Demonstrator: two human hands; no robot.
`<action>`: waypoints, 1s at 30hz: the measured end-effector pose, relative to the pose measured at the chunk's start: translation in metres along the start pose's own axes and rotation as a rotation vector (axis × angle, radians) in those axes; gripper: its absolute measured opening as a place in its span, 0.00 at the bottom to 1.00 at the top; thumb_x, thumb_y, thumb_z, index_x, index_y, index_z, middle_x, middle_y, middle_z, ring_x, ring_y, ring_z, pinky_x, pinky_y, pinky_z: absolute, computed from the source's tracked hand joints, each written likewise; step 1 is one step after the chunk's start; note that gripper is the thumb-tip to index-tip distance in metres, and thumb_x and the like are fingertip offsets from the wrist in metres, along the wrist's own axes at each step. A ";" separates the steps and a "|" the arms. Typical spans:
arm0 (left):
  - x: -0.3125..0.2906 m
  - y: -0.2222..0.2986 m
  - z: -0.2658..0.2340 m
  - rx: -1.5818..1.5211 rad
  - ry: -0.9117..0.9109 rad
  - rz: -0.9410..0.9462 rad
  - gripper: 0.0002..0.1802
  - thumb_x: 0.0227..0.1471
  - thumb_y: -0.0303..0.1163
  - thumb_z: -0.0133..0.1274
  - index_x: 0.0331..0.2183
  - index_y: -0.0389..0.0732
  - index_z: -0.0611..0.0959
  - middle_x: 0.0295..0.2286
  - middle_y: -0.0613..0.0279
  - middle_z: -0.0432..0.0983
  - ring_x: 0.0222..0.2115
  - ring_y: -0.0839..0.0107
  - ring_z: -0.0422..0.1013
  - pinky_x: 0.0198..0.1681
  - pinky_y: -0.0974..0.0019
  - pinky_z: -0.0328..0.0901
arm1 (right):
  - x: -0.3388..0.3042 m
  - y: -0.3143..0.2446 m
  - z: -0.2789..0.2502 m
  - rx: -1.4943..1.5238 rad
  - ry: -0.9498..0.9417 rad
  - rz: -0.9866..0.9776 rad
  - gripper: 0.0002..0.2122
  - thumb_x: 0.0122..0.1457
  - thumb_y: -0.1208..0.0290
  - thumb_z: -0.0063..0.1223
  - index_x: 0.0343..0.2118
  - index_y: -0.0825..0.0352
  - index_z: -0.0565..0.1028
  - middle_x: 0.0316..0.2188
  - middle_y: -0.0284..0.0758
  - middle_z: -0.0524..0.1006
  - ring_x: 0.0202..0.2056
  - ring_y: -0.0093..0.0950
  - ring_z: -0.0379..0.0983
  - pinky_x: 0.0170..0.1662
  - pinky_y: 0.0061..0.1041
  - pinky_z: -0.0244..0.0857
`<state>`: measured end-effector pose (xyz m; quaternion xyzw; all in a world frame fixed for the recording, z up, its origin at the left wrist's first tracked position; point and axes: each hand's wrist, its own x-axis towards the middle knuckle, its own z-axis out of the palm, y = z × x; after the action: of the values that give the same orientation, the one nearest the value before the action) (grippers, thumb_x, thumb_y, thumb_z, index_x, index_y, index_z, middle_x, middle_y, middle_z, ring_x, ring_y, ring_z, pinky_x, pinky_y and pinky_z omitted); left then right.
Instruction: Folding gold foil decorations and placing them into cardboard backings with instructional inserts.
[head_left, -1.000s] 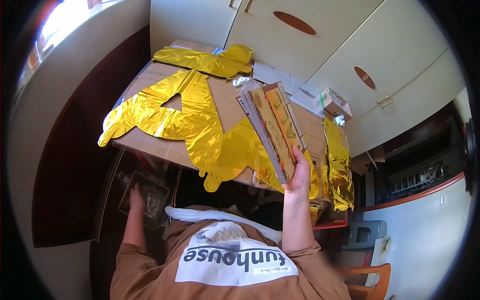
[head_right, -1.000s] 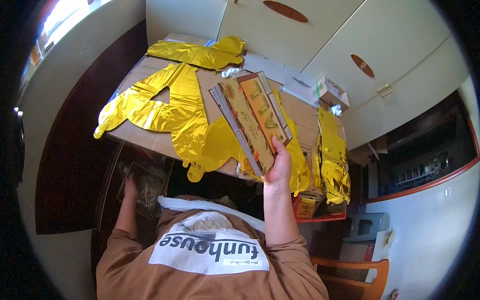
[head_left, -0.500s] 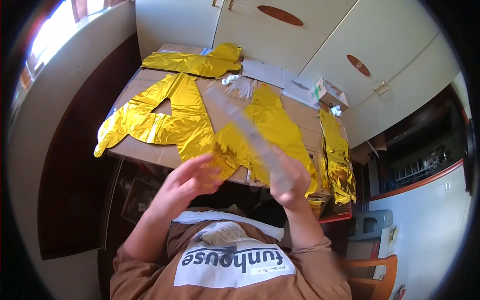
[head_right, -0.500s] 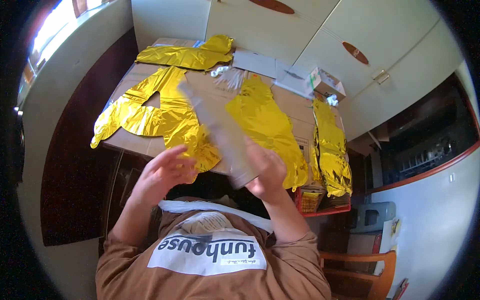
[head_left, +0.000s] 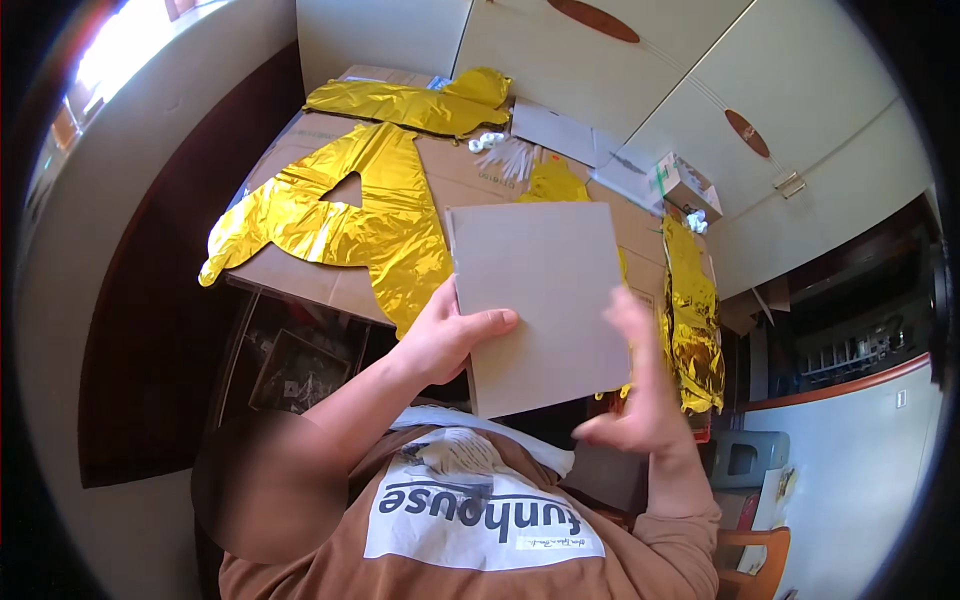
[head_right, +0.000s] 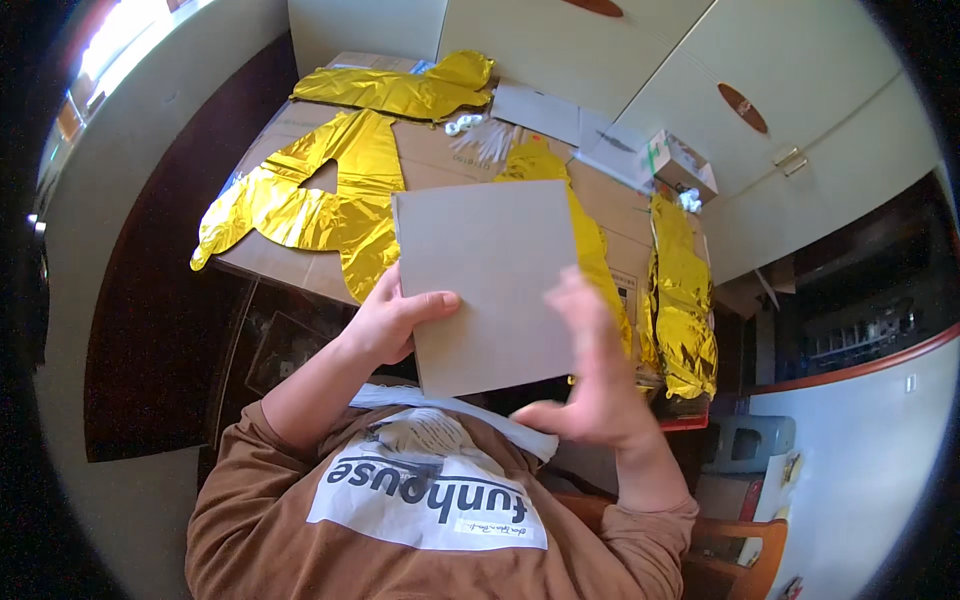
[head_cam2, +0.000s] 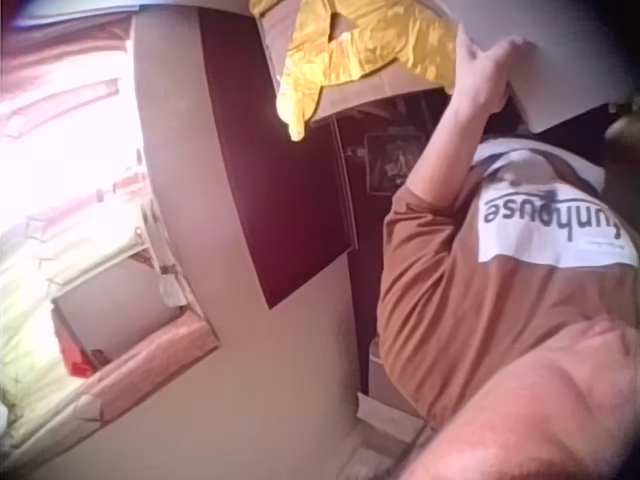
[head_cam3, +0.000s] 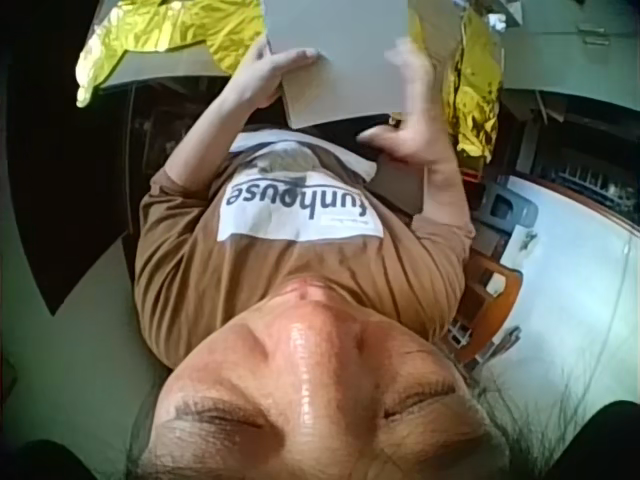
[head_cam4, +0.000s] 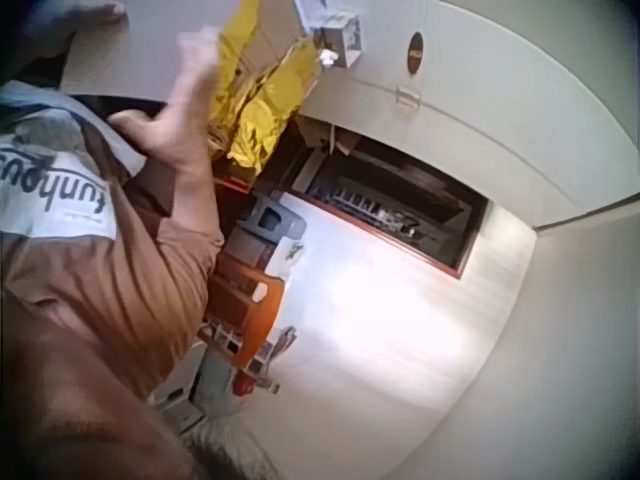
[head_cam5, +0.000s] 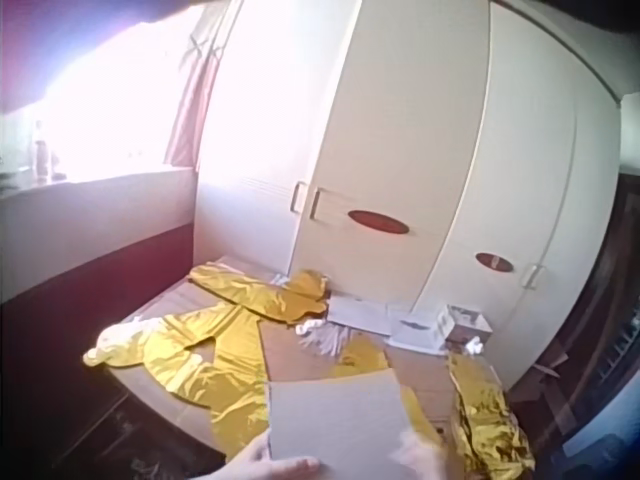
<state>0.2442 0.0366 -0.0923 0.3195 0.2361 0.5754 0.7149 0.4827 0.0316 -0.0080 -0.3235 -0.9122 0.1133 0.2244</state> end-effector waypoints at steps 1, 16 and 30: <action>-0.001 -0.002 -0.002 0.056 -0.037 0.010 0.33 0.52 0.29 0.61 0.57 0.36 0.67 0.48 0.57 0.73 0.48 0.68 0.72 0.51 0.61 0.69 | -0.008 0.013 0.004 0.297 0.024 0.136 0.32 0.54 0.55 0.65 0.58 0.67 0.67 0.52 0.43 0.74 0.52 0.36 0.72 0.55 0.35 0.66; -0.037 -0.023 -0.022 0.443 -0.097 -0.116 0.37 0.57 0.36 0.61 0.61 0.32 0.64 0.50 0.58 0.73 0.50 0.72 0.69 0.53 0.66 0.67 | -0.077 0.031 0.095 1.566 0.275 0.823 0.25 0.53 0.77 0.64 0.55 0.66 0.71 0.48 0.36 0.76 0.49 0.30 0.75 0.55 0.32 0.67; -0.042 0.011 -0.010 1.062 0.305 0.252 0.07 0.54 0.22 0.59 0.37 0.32 0.86 0.25 0.60 0.80 0.25 0.78 0.74 0.30 0.75 0.67 | -0.076 0.007 0.091 1.125 0.337 0.612 0.12 0.57 0.77 0.63 0.44 0.70 0.78 0.41 0.33 0.80 0.42 0.24 0.75 0.49 0.26 0.67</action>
<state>0.2201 -0.0010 -0.0921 0.5742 0.5539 0.4981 0.3396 0.4948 -0.0178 -0.1154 -0.4147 -0.5334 0.5789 0.4564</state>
